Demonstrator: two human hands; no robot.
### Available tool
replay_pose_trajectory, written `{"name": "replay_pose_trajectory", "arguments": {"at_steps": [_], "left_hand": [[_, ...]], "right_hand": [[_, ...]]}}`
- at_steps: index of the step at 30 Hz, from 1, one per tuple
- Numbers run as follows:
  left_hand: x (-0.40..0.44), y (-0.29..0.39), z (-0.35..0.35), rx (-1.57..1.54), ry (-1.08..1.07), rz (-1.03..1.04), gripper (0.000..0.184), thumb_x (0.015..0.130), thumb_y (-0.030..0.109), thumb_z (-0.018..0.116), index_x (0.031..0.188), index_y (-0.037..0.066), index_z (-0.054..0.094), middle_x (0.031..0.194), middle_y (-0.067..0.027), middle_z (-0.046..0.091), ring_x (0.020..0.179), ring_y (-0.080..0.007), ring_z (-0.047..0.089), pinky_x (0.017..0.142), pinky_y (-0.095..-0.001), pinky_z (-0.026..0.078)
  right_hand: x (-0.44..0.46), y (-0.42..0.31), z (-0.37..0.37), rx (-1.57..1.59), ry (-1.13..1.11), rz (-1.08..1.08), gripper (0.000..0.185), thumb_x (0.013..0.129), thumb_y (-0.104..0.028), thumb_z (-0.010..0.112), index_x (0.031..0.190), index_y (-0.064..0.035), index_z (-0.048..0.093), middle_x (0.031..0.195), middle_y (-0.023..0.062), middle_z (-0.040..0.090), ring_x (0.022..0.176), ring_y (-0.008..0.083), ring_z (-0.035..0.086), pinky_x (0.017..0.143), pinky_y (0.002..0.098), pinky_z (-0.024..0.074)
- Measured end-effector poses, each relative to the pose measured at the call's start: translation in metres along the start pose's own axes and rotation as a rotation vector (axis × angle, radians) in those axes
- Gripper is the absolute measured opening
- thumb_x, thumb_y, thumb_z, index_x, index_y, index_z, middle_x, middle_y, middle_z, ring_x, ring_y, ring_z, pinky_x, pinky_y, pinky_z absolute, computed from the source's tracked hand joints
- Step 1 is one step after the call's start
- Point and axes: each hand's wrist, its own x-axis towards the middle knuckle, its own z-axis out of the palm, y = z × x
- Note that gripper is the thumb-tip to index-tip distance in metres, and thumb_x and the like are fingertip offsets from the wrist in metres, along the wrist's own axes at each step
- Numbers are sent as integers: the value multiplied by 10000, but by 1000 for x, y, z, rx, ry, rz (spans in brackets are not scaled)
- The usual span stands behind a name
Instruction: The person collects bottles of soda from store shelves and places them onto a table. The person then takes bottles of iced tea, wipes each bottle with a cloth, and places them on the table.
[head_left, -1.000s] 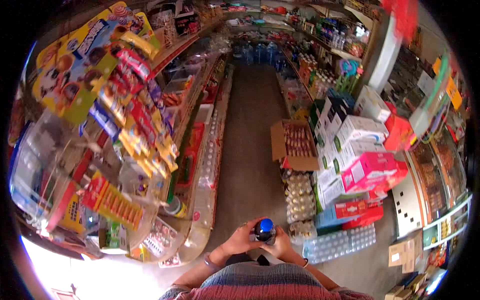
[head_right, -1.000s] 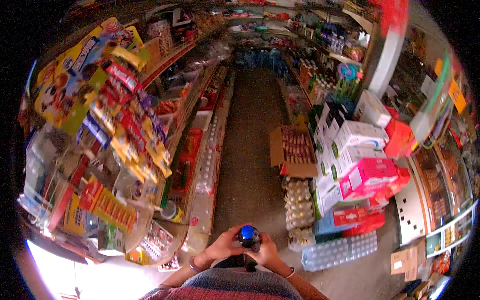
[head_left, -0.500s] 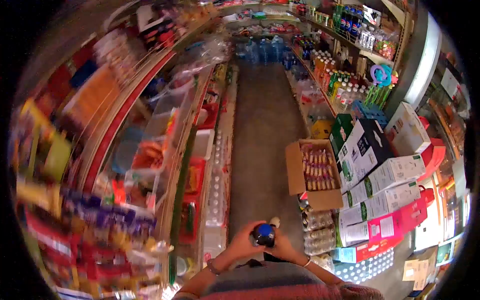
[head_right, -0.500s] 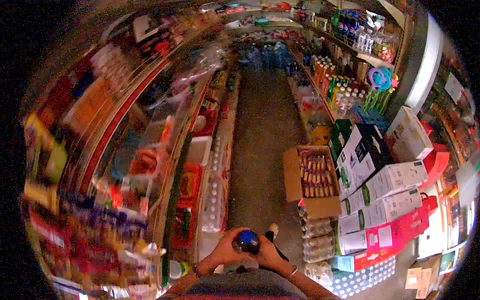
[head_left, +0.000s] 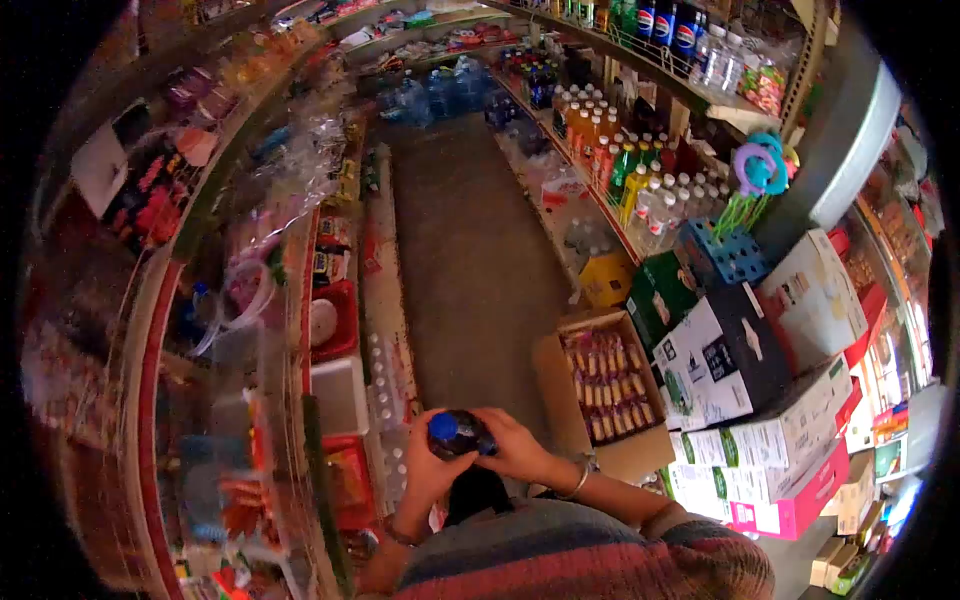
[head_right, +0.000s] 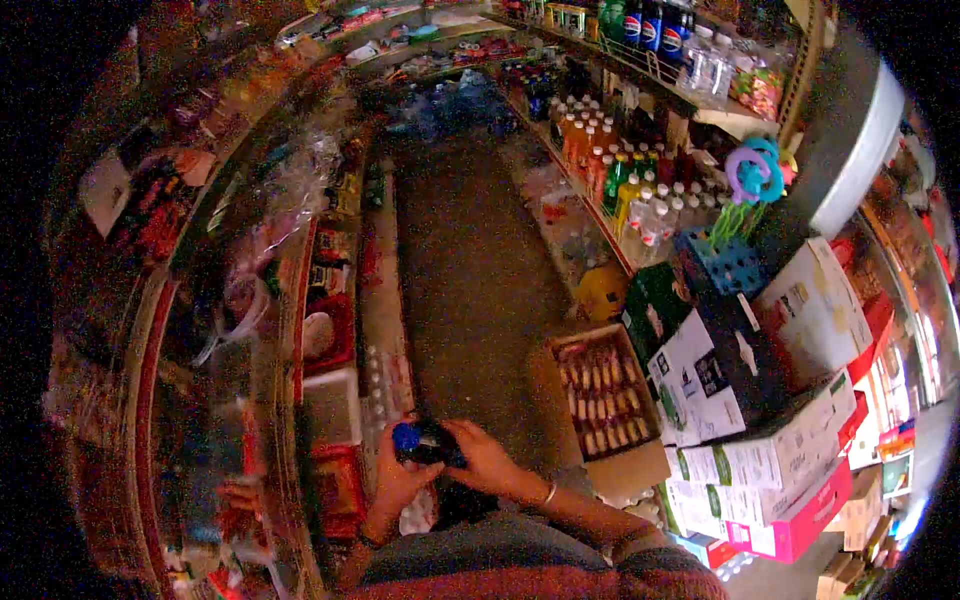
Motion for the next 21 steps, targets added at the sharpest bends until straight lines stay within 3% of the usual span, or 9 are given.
{"name": "replay_pose_trajectory", "arguments": {"at_steps": [5,9,12,14,21], "left_hand": [[128,-41,-2,-49,-43,-63,714,562,117,819,1190,61,485,1145,-123,518,1032,-252,554,899,-356,452],[238,-47,-14,28,-91,33,726,562,126,822,1200,63,482,1153,-133,531,1062,-270,546,920,-371,441],[322,-50,-28,24,-136,74,742,557,138,824,1207,66,473,1166,-138,534,1077,-291,536,935,-387,425],[369,-53,-29,-46,-140,133,687,577,115,805,1190,78,497,1135,-144,532,1027,-295,552,885,-380,452],[517,-87,-2,48,-209,262,728,567,108,794,1223,84,480,1139,-145,538,1057,-327,530,918,-408,413]], "right_hand": [[109,51,-13,-91,2,110,657,688,-124,724,1258,-10,417,1196,211,490,1100,384,500,911,404,436],[205,88,-21,-106,49,216,643,677,-96,724,1243,-21,427,1176,206,507,1080,390,513,906,405,438],[273,110,-34,-120,72,206,756,670,-106,730,1325,-32,360,1260,236,468,1168,415,454,983,439,399],[316,122,-45,-77,132,218,738,665,-92,728,1310,-29,376,1229,232,489,1151,417,464,972,437,404],[419,209,-67,-53,248,301,672,662,-71,720,1262,-22,422,1163,216,529,1075,413,519,918,428,437]]}}
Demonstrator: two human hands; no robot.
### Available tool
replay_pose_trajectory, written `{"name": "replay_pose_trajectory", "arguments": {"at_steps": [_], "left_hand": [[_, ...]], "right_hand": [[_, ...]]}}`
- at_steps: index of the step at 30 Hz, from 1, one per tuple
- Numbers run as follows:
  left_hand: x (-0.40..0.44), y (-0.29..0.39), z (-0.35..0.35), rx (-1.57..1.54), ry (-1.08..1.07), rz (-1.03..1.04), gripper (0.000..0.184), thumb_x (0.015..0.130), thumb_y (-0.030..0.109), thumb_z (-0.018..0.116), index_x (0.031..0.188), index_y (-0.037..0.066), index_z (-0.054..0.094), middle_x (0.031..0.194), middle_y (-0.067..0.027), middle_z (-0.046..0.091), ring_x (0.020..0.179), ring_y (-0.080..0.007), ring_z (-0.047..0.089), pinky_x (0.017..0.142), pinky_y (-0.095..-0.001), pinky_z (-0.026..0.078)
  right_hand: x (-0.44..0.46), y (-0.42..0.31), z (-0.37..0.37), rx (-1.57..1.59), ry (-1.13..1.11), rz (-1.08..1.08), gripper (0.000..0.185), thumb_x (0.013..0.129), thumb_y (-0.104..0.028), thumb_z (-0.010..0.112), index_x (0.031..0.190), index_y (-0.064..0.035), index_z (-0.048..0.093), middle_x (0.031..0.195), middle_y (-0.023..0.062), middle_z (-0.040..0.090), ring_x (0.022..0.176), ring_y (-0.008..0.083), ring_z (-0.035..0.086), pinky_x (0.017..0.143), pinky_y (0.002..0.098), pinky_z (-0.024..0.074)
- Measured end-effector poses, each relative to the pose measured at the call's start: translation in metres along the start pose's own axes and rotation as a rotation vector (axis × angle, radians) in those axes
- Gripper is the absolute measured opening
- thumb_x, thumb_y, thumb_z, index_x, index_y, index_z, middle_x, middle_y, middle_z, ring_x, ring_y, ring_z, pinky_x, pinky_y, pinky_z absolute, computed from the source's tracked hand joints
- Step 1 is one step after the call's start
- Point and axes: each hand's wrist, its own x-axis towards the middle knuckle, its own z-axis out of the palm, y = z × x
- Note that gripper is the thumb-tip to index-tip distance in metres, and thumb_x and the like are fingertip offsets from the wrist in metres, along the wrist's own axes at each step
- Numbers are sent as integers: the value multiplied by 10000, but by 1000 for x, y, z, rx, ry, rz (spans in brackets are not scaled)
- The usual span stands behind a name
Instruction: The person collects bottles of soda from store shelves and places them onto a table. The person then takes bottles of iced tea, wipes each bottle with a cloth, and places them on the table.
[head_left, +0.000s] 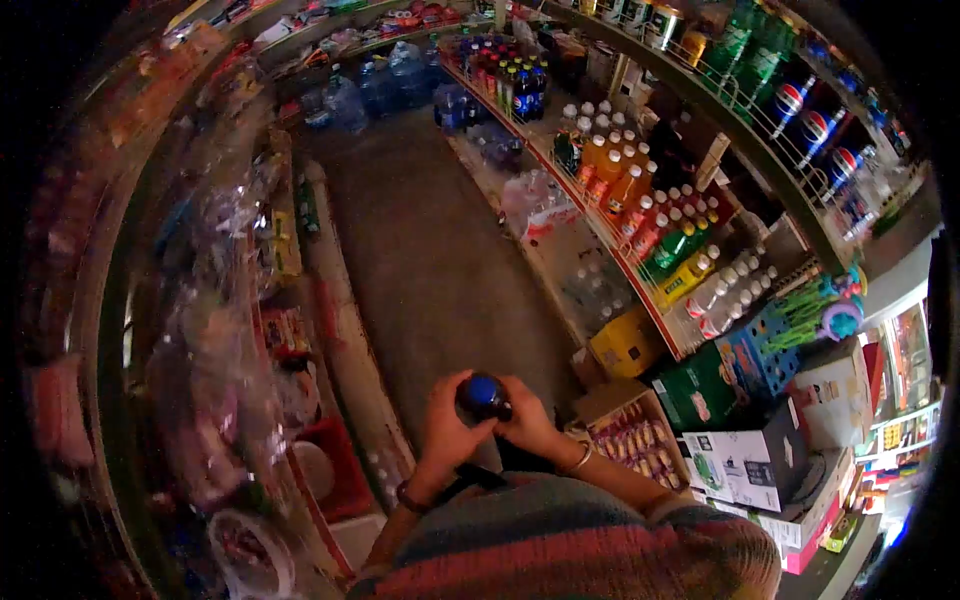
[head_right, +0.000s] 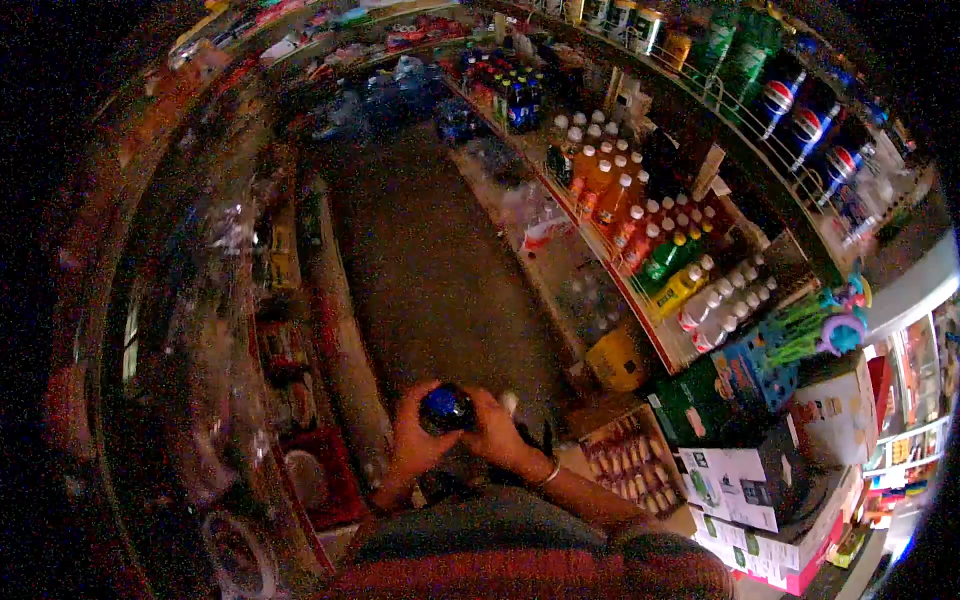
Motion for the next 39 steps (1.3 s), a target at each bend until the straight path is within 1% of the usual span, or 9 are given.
{"name": "replay_pose_trajectory", "arguments": {"at_steps": [8,11,17,20,26,30,32,37,39], "left_hand": [[207,-53,8,-59,-174,-53,687,634,151,789,1258,91,508,1244,-145,521,1161,-314,488,962,-399,399],[299,-42,9,174,-187,48,566,680,151,764,1204,93,558,1238,-138,540,1148,-302,507,954,-397,413],[461,-41,39,0,-235,268,488,708,120,726,1175,110,586,1219,-119,568,1119,-297,539,944,-383,424],[531,-47,59,8,-370,242,484,703,109,720,1169,109,588,1206,-107,578,1108,-287,549,943,-367,427],[682,-74,106,-24,-555,489,425,767,186,692,1170,103,583,1181,-106,596,1091,-326,553,964,-392,414],[802,-85,143,-46,-756,664,423,754,136,678,1165,137,583,1147,-99,601,1039,-302,576,880,-384,463],[859,-91,166,-19,-893,715,379,777,154,675,1145,119,594,1164,-109,599,1079,-312,559,913,-400,448],[973,-82,220,-85,-1095,896,339,800,149,658,1125,85,586,1065,-120,639,940,-286,622,818,-376,488],[999,-82,244,-151,-1096,933,333,811,199,661,1087,31,577,969,-144,662,806,-292,649,746,-366,503]], "right_hand": [[201,83,-33,89,55,-60,642,689,-89,709,1259,-33,419,1159,223,524,1074,421,517,900,441,445],[268,85,-69,87,106,-52,666,678,-70,724,1266,-28,414,1161,208,530,1063,394,536,885,415,455],[386,136,-129,84,284,-23,670,690,-75,719,1280,-39,404,1180,212,511,1060,396,537,886,423,455],[435,149,-162,76,369,64,657,686,-88,727,1265,-40,420,1175,215,515,1034,405,547,880,436,457],[539,200,-204,7,573,195,636,684,-112,750,1233,-13,445,1116,210,561,1006,389,563,866,431,461],[623,227,-234,-26,740,311,620,706,-129,739,1232,-4,437,1141,225,545,1003,399,557,847,428,465],[663,257,-244,-149,901,290,570,699,-104,726,1186,8,451,1007,178,561,920,335,574,781,394,471],[738,308,-282,-433,1210,348,536,707,-125,734,1154,18,474,1041,181,546,944,351,567,788,398,468],[755,329,-300,-302,1252,360,547,707,-144,741,1167,-2,482,1048,176,549,945,359,564,811,409,463]]}}
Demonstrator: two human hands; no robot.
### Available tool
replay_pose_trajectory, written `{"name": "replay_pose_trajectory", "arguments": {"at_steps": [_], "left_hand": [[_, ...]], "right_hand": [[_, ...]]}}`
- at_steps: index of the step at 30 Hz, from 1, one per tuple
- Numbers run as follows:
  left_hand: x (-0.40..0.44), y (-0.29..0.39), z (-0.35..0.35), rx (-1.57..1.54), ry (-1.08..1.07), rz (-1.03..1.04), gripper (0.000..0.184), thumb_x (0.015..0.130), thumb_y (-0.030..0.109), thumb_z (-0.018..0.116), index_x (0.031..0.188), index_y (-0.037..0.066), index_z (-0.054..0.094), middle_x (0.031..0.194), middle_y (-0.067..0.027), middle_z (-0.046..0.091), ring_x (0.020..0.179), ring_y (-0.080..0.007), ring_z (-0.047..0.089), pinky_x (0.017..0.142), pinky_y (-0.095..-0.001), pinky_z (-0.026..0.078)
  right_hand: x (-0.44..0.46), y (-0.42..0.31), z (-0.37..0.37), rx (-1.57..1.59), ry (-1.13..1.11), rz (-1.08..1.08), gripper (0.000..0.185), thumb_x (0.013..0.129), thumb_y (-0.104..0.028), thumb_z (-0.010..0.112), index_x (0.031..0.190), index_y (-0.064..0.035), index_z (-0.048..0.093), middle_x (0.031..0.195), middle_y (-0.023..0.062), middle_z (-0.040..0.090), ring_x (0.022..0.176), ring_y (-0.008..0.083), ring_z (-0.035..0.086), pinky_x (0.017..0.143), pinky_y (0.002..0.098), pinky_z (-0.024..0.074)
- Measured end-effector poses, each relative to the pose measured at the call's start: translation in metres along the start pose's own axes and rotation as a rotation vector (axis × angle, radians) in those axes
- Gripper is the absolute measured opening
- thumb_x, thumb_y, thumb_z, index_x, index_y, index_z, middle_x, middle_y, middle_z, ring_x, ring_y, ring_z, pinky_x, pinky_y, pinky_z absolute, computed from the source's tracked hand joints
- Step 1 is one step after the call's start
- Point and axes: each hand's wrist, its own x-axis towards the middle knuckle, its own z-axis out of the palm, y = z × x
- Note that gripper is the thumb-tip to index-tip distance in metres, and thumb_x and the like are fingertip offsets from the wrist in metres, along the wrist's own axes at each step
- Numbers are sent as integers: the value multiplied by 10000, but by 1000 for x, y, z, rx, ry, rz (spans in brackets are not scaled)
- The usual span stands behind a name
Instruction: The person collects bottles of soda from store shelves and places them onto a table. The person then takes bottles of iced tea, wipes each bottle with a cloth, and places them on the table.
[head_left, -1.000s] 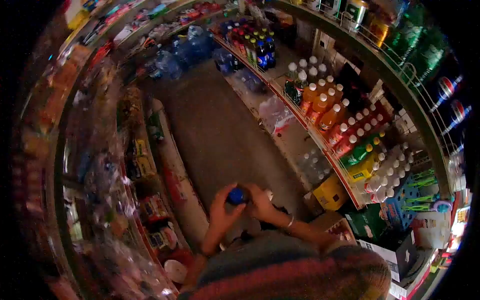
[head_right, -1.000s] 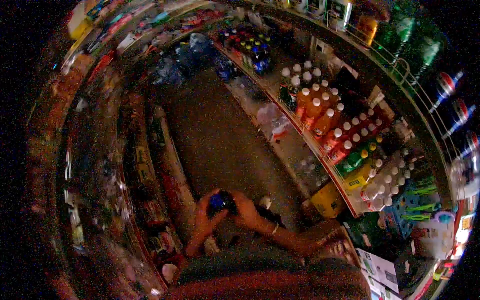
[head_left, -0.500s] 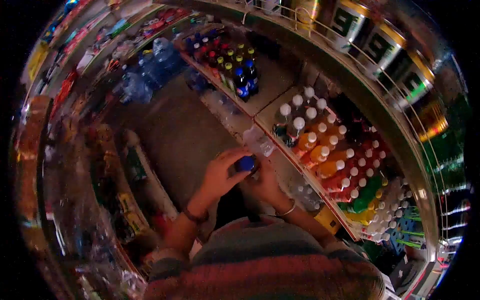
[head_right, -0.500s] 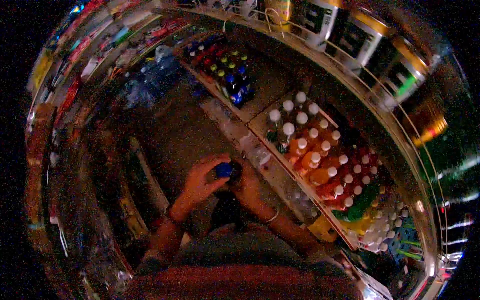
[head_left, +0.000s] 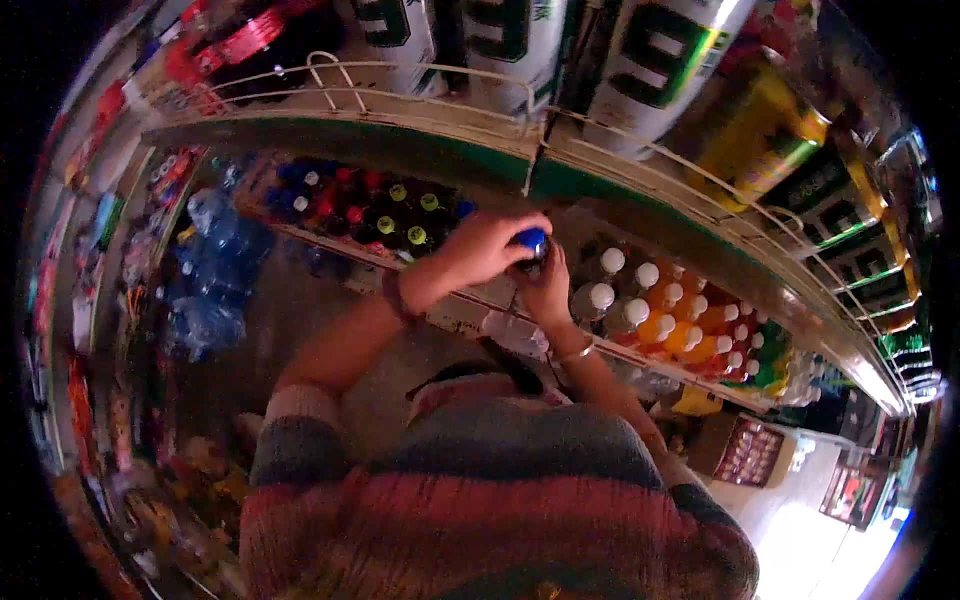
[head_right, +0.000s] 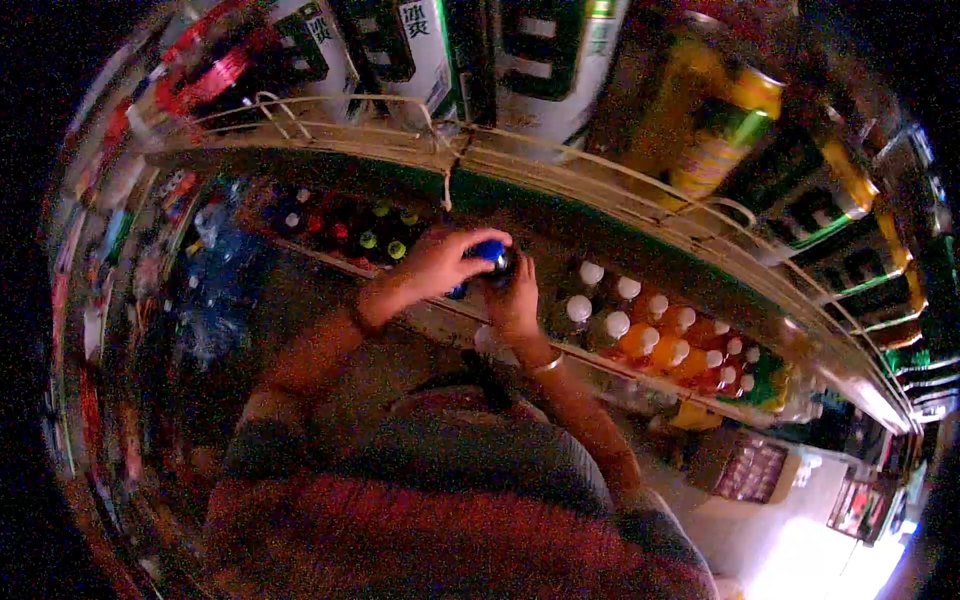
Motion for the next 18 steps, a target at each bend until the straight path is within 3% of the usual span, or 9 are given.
{"name": "replay_pose_trajectory", "arguments": {"at_steps": [1,4,6,8,10,18], "left_hand": [[11,-9,-11,98,-125,-108,392,808,269,667,1090,14,571,948,-145,661,786,-283,647,760,-366,506],[27,-23,-33,126,-117,-193,307,803,238,647,1071,90,621,1054,-153,630,960,-324,586,820,-404,460],[32,-49,-33,164,-70,-198,309,808,243,644,1067,78,623,1069,-151,627,976,-315,579,835,-404,454],[30,-70,-36,174,-38,-194,307,810,240,641,1069,77,621,1069,-150,627,976,-313,579,836,-402,454],[30,-91,-40,187,-10,-196,305,813,236,638,1071,75,619,1069,-149,626,977,-310,579,837,-401,454],[33,-155,-53,196,49,-220,298,822,221,626,1078,69,612,1069,-146,624,979,-301,579,841,-395,455]], "right_hand": [[14,-2,5,47,8,34,552,707,-154,744,1173,-11,485,1051,174,550,945,364,562,822,415,460],[49,-8,8,-86,-127,56,585,715,-209,752,1207,-37,487,1110,174,548,1004,356,545,873,406,441],[67,18,23,-246,-246,84,582,723,-237,750,1213,-46,500,1150,176,544,1050,329,531,903,397,426],[74,58,44,-330,-234,8,487,768,-246,689,1191,-60,534,1155,164,563,1048,305,547,878,388,447],[75,94,67,-311,-81,-173,341,849,-241,570,1149,-81,583,1128,138,605,996,294,595,800,382,504],[92,105,78,-356,-82,-144,347,844,-237,604,1138,-55,581,1087,127,616,971,264,584,817,368,489]]}}
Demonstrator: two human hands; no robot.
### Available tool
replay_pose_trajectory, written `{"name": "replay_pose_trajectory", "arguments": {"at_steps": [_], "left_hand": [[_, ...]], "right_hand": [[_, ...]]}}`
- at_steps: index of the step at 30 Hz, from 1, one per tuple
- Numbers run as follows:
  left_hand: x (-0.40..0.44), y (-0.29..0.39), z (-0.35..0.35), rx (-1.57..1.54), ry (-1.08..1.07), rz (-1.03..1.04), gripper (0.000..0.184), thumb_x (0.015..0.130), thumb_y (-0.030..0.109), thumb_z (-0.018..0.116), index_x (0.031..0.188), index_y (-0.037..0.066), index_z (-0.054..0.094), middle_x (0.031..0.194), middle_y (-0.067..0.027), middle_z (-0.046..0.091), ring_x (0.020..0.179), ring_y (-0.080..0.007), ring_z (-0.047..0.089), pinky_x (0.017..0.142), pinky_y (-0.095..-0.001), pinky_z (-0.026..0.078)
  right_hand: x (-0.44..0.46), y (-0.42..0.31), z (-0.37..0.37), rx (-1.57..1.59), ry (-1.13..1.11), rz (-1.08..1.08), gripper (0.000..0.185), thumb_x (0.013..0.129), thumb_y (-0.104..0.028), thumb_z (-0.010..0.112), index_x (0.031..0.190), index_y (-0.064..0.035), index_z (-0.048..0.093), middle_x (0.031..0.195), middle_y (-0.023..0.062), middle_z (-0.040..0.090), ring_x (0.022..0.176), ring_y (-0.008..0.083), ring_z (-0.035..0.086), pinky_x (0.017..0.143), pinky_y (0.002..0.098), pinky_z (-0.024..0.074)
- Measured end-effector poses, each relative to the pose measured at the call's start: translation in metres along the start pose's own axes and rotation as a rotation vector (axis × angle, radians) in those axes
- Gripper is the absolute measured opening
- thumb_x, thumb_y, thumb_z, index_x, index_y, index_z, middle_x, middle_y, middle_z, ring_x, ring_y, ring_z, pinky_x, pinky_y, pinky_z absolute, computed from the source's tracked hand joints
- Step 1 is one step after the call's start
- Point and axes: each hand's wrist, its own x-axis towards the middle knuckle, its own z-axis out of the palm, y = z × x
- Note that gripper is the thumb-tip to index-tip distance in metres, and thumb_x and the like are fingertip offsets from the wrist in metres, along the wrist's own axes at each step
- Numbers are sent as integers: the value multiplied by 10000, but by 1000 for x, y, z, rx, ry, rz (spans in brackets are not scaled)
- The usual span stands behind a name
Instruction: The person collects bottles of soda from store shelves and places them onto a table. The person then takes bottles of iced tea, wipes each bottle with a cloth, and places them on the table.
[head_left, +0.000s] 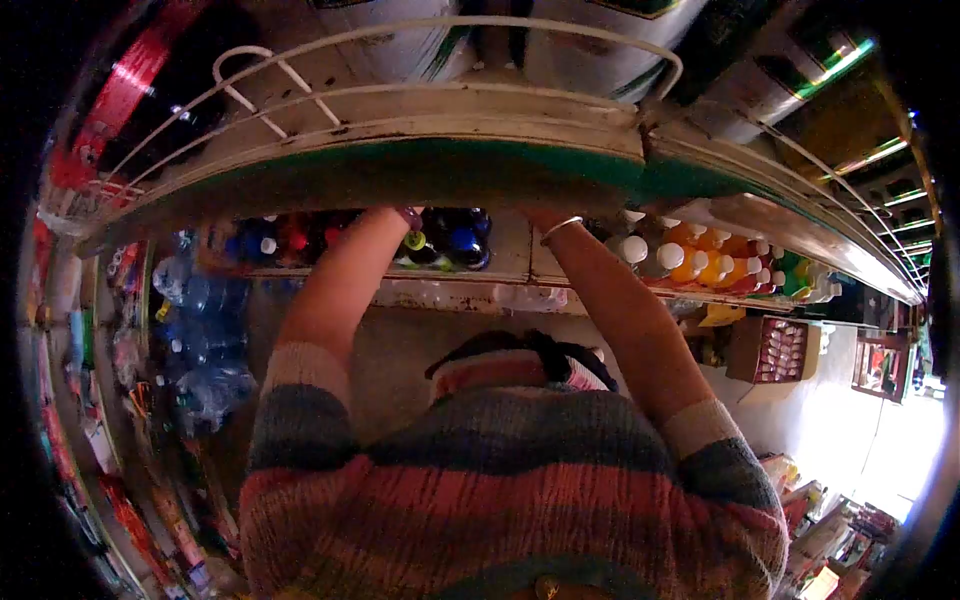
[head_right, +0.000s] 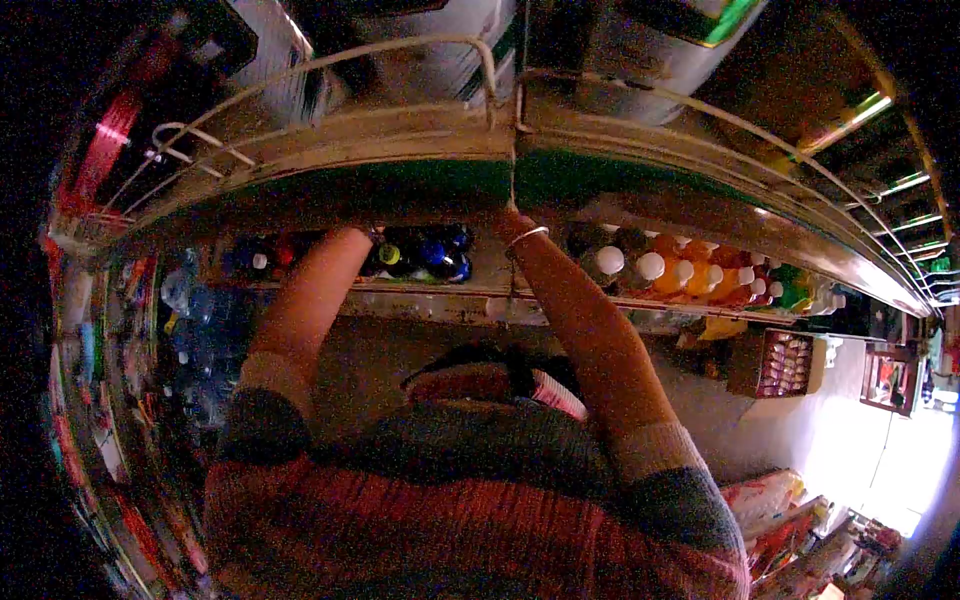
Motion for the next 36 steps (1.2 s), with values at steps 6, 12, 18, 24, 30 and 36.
{"name": "replay_pose_trajectory", "arguments": {"at_steps": [6,12,18,24,30,36], "left_hand": [[2,-29,0,-13,15,-11,292,830,209,617,1084,65,607,1069,-144,623,981,-293,579,845,-391,455],[2,-43,2,-25,20,-25,287,837,198,609,1089,61,601,1070,-142,621,983,-286,578,848,-386,456],[0,-53,2,-29,26,-31,282,845,187,600,1094,56,596,1070,-139,619,985,-279,578,851,-382,456],[-8,-61,1,-29,31,-45,277,852,175,591,1100,52,591,1070,-137,618,987,-271,578,855,-377,457],[-12,-65,3,-30,27,-45,272,860,164,582,1105,47,585,1070,-135,616,989,-264,578,858,-373,457],[-12,-63,9,-32,32,-36,267,867,153,573,1110,43,580,1071,-132,615,991,-257,577,862,-369,458]], "right_hand": [[3,-4,0,-51,-51,70,342,847,-231,603,1138,-52,581,1080,124,618,962,259,586,812,365,490],[6,-6,0,-79,-91,103,338,850,-225,601,1138,-48,581,1072,121,621,953,254,588,807,361,492],[9,-10,0,-84,-116,122,334,854,-219,600,1138,-45,581,1065,119,624,944,248,590,802,358,493],[8,-11,0,-89,-129,143,330,857,-214,599,1137,-41,581,1058,116,627,934,243,592,797,355,494],[8,-13,1,-92,-138,159,325,860,-208,598,1137,-38,581,1050,113,630,925,238,593,792,351,496],[7,-17,1,-96,-151,174,321,863,-202,597,1137,-35,581,1043,110,633,916,233,595,787,348,497]]}}
